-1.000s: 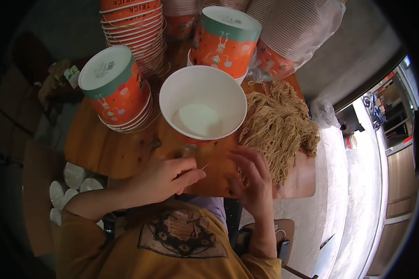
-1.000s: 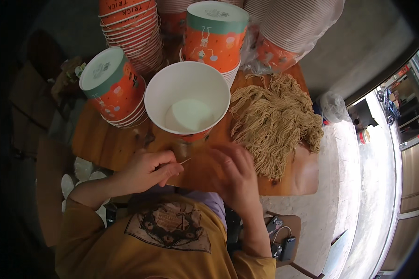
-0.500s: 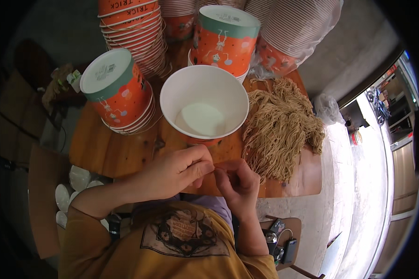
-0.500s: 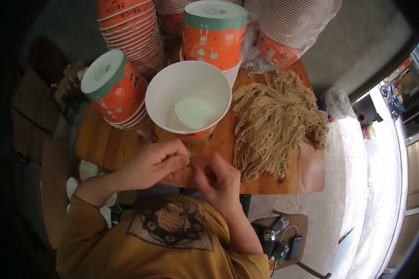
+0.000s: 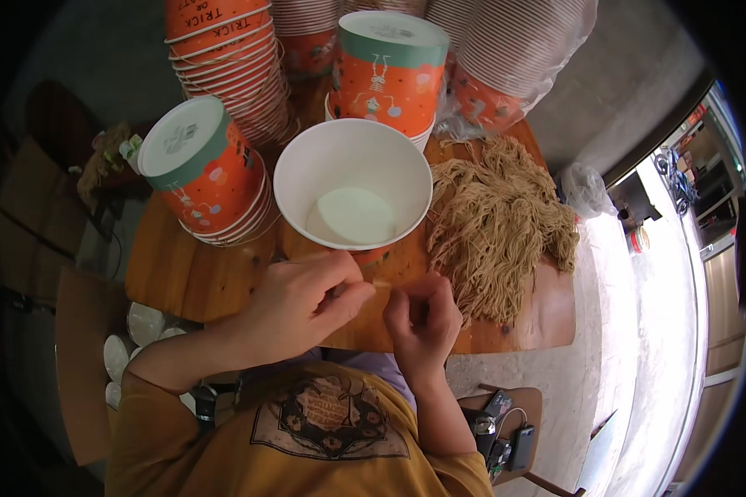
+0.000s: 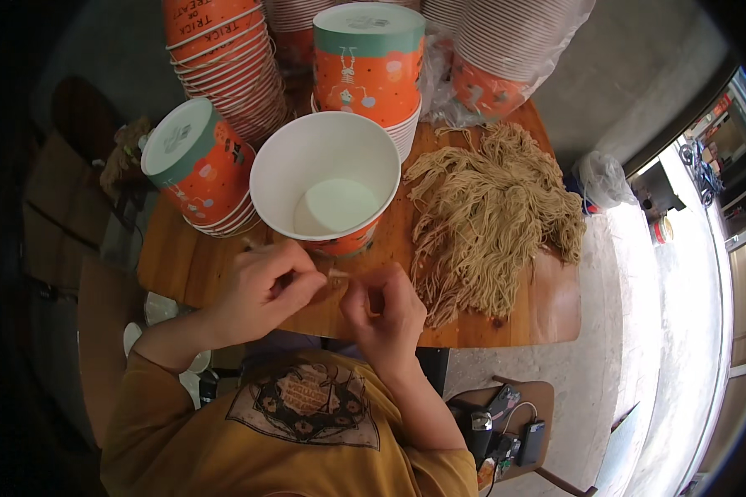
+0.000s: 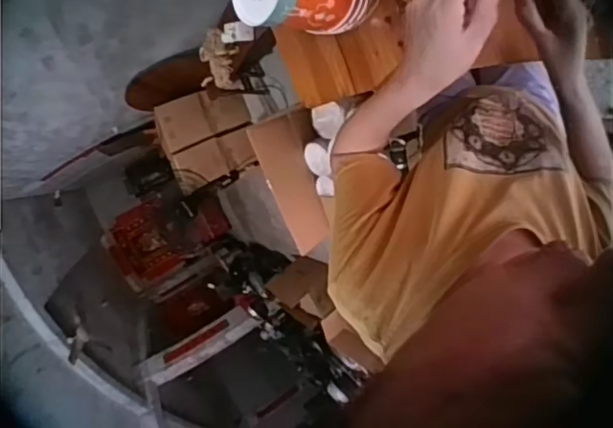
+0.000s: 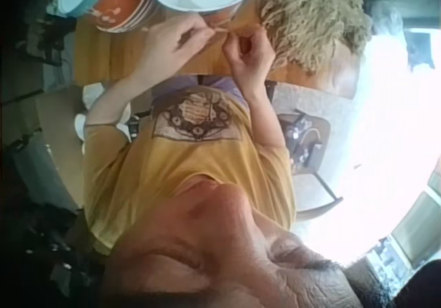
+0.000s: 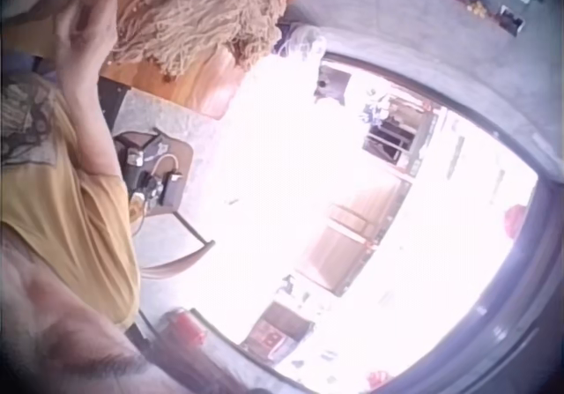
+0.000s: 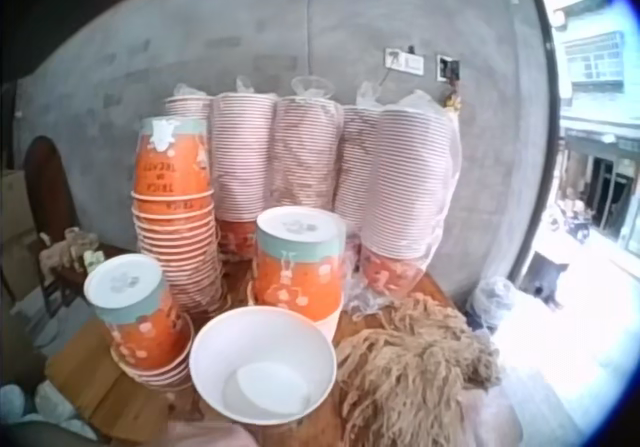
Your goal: Attaching handles or strings to paper buckets.
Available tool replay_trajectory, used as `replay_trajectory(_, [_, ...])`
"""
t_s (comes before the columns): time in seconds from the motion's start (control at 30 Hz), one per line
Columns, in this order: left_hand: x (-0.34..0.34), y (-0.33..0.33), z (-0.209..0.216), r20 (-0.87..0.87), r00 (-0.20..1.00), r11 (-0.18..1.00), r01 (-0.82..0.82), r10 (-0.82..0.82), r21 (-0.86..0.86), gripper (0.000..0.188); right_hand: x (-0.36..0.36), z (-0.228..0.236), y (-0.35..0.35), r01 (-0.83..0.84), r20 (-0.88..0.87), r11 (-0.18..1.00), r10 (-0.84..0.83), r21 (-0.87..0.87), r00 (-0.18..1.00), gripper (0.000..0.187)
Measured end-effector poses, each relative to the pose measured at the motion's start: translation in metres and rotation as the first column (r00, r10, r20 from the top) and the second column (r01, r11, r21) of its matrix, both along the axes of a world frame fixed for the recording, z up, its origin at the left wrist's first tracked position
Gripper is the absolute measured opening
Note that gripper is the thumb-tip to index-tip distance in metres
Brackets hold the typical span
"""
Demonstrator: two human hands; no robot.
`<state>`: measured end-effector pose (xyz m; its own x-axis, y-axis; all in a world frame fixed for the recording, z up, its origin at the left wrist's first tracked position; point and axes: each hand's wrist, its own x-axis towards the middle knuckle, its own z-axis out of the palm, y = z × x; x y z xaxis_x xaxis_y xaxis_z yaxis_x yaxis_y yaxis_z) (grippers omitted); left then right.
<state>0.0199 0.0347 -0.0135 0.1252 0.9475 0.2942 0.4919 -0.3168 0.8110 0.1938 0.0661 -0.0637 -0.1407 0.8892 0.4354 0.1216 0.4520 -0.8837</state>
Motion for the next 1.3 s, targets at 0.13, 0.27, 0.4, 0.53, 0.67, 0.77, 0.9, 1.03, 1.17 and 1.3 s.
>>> replay_trajectory(0.13, [-0.003,0.013,0.014,-0.400,0.849,0.792,-0.036,0.347,0.610,0.024,-0.005,-0.006,0.009,0.195,0.126,0.976,-0.207,0.098,0.970,0.017])
replay_trajectory(0.27, [-0.007,0.021,0.009,-0.441,0.858,0.879,-0.025,0.264,0.476,0.021,-0.010,-0.008,0.014,0.239,0.141,0.951,-0.269,0.198,0.953,0.017])
replay_trajectory(0.4, [-0.007,0.023,0.008,-0.442,0.857,0.872,-0.017,0.265,0.489,0.017,-0.014,-0.008,0.017,0.251,0.149,0.932,-0.296,0.262,0.944,0.018])
replay_trajectory(0.53, [-0.006,0.024,0.007,-0.432,0.865,0.878,-0.021,0.256,0.478,0.016,-0.015,-0.009,0.019,0.233,0.159,0.933,-0.283,0.275,0.946,0.018])
replay_trajectory(0.67, [-0.005,0.025,0.007,-0.430,0.868,0.881,-0.019,0.249,0.473,0.016,-0.018,-0.008,0.019,0.232,0.155,0.922,-0.290,0.311,0.944,0.018])
replay_trajectory(0.77, [-0.006,0.025,0.006,-0.433,0.868,0.889,-0.018,0.240,0.457,0.016,-0.017,-0.006,0.018,0.221,0.180,0.918,-0.290,0.328,0.940,0.019])
replay_trajectory(0.9, [-0.001,0.021,0.008,-0.409,0.864,0.870,-0.064,0.294,0.490,0.022,-0.016,-0.006,0.016,0.217,0.132,0.895,-0.288,0.390,0.949,0.019])
replay_trajectory(1.03, [0.004,0.013,0.012,-0.507,0.822,0.867,0.035,0.258,0.498,0.040,-0.012,0.000,0.008,0.157,0.065,0.934,-0.187,0.322,0.980,0.019])
replay_trajectory(1.17, [0.002,0.016,0.011,-0.571,0.800,0.874,0.133,0.184,0.467,0.022,-0.008,-0.001,0.002,0.066,0.005,0.987,-0.068,0.144,0.998,0.015])
replay_trajectory(1.3, [0.002,0.016,0.012,-0.612,0.774,0.881,0.163,0.165,0.444,0.011,-0.004,0.000,0.003,0.018,0.003,0.996,-0.019,0.082,1.000,0.013])
